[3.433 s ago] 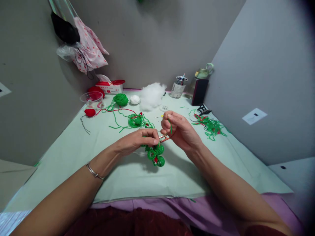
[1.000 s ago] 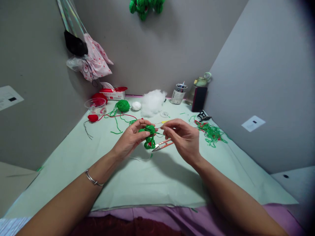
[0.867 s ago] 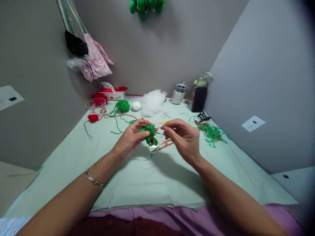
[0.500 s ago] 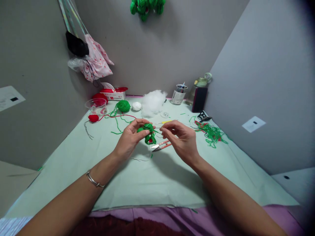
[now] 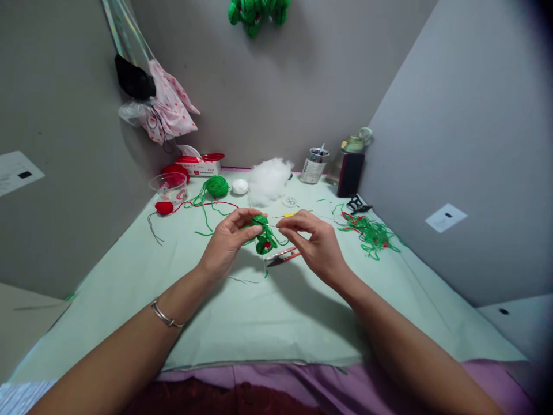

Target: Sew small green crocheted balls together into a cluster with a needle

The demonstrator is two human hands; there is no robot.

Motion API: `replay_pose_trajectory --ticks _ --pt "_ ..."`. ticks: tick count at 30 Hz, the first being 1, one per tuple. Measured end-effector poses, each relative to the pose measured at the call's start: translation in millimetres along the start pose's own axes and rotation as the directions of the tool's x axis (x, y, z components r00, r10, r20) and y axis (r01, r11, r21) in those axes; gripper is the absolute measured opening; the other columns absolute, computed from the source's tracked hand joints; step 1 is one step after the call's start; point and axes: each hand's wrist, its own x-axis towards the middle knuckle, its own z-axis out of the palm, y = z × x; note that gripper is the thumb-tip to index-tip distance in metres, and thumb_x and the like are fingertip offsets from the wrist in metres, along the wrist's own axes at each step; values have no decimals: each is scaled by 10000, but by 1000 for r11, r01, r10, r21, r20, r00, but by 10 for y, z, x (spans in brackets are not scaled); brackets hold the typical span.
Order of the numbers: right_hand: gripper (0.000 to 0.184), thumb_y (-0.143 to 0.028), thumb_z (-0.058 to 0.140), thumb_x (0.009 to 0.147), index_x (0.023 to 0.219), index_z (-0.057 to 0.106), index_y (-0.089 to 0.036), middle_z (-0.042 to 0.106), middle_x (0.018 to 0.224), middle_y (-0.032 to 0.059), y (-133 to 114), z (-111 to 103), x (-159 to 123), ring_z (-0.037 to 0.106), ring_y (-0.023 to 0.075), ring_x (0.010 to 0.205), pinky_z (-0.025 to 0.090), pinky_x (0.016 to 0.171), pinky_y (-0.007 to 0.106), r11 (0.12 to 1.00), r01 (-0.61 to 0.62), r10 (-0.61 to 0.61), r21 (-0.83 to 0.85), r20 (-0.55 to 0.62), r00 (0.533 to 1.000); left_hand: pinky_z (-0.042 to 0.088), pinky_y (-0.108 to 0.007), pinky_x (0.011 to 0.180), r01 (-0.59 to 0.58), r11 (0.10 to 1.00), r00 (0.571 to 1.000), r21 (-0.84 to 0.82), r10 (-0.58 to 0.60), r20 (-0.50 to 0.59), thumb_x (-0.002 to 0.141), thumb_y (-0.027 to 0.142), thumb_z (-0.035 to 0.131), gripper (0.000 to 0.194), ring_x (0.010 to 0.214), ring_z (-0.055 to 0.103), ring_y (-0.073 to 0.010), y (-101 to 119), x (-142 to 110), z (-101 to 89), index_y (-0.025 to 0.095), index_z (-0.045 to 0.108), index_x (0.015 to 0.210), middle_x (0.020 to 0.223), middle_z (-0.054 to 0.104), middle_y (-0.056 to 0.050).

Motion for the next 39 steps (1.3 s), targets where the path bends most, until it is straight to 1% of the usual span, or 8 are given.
replay_pose_trajectory --ticks 4,9,15,20,27,32,35,39 --pt "114 -133 638 918 872 713 -205 621 770 14 -6 -11 -7 558 146 703 415 667 297 996 21 -17 -91 40 999 488 -259 759 39 999 999 -19 -39 -20 759 249 835 297 890 657 -147 22 7 -26 224 701 1023 1141 731 -28" --pt "108 -157 625 934 876 707 -197 622 775 19 -2 -21 -7 548 145 701 417 660 291 999 25 -24 -45 7 1000 502 -250 752 67 995 998 -75 -66 17 780 254 836 322 885 684 -141 21 15 -58 212 672 1055 1200 738 -53" --pt "118 -152 625 925 849 698 -204 627 774 18 -23 -15 -19 560 145 700 415 652 293 999 13 -10 -48 50 999 514 -255 738 78 994 997 -82 -77 18 774 233 835 323 854 687 -138 27 6 -34 209 670 1051 1169 748 -53" --pt "122 -149 615 920 838 689 -203 638 775 18 -56 17 -35 559 140 694 423 656 290 1000 -2 3 -21 37 999 521 -271 806 70 992 995 -101 -62 75 782 218 828 290 916 687 -147 9 12 -40 207 666 1023 1158 741 -53" --pt "85 -211 621 906 861 687 -182 665 777 15 -43 83 -49 584 129 686 463 657 273 977 -149 135 153 93 986 519 -273 834 88 987 993 -137 -77 87 757 199 843 311 962 682 -156 -55 18 -33 190 636 990 1106 739 -54" --pt "94 -241 638 888 831 678 -178 667 764 15 -27 101 -45 574 125 672 466 648 263 960 -185 166 212 104 981 516 -267 838 75 991 995 -108 -67 74 749 190 847 293 956 665 -144 -58 -10 5 176 633 949 1083 732 -49" --pt "102 -262 656 868 815 680 -179 657 735 7 12 103 -29 553 121 645 440 603 250 950 -226 205 216 113 972 511 -276 846 42 996 997 -73 -38 61 736 189 851 289 955 660 -148 -47 -22 18 176 642 936 1081 729 -49" --pt "147 -303 666 845 785 682 -170 598 656 -17 75 109 -12 474 101 566 375 527 236 921 -309 277 237 159 948 505 -305 894 -30 999 999 -11 30 29 719 183 855 281 999 663 -170 -70 -13 14 184 662 924 1090 732 -47"
